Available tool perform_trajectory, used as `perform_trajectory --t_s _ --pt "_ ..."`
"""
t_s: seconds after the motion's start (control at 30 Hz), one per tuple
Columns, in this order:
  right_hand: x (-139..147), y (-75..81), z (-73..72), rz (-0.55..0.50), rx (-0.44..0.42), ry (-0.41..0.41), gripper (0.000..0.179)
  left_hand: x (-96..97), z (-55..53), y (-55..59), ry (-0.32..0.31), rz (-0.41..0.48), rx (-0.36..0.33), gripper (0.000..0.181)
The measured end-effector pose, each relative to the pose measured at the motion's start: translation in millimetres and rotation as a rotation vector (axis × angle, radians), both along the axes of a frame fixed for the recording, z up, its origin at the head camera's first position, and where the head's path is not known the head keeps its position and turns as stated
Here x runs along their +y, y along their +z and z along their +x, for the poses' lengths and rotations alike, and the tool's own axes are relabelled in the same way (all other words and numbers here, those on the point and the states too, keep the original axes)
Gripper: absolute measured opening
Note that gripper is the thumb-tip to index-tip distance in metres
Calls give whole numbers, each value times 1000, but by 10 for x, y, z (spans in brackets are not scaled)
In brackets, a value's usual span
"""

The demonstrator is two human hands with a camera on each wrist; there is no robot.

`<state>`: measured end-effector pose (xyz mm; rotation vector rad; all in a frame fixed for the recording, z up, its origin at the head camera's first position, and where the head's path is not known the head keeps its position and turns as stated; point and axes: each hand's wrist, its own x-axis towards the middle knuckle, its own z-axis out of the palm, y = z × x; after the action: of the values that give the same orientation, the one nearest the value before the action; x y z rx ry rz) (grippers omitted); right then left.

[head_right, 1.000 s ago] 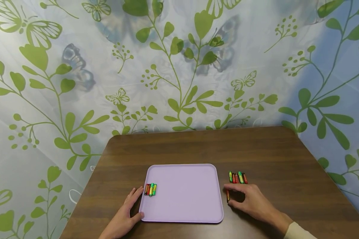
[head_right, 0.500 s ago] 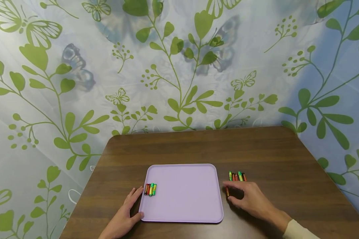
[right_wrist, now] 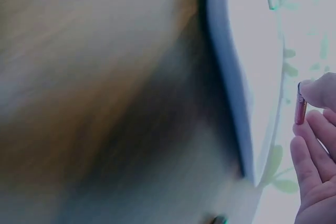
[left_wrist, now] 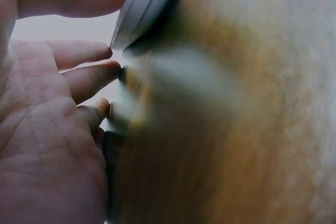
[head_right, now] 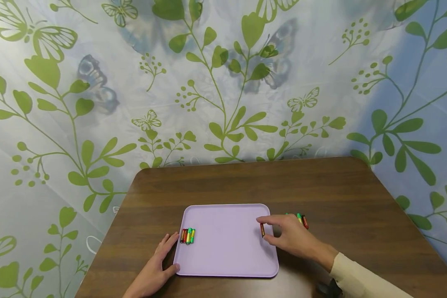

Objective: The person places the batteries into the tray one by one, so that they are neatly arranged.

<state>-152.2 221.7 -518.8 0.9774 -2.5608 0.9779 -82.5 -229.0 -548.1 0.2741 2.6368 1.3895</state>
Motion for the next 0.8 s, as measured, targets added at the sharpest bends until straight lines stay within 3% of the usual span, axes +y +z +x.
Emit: perform_trajectory --t_s 0.2,0.43,0.8 --pt "-282 61 -118 -35 -25 100 56 1 3 9 -4 8 -8 88" --pt "-598 68 -230 -55 -79 139 52 -4 9 17 -7 7 -9 88" --pt "-1068 -40 -247 -42 -155 217 47 3 11 17 -3 4 -8 88"
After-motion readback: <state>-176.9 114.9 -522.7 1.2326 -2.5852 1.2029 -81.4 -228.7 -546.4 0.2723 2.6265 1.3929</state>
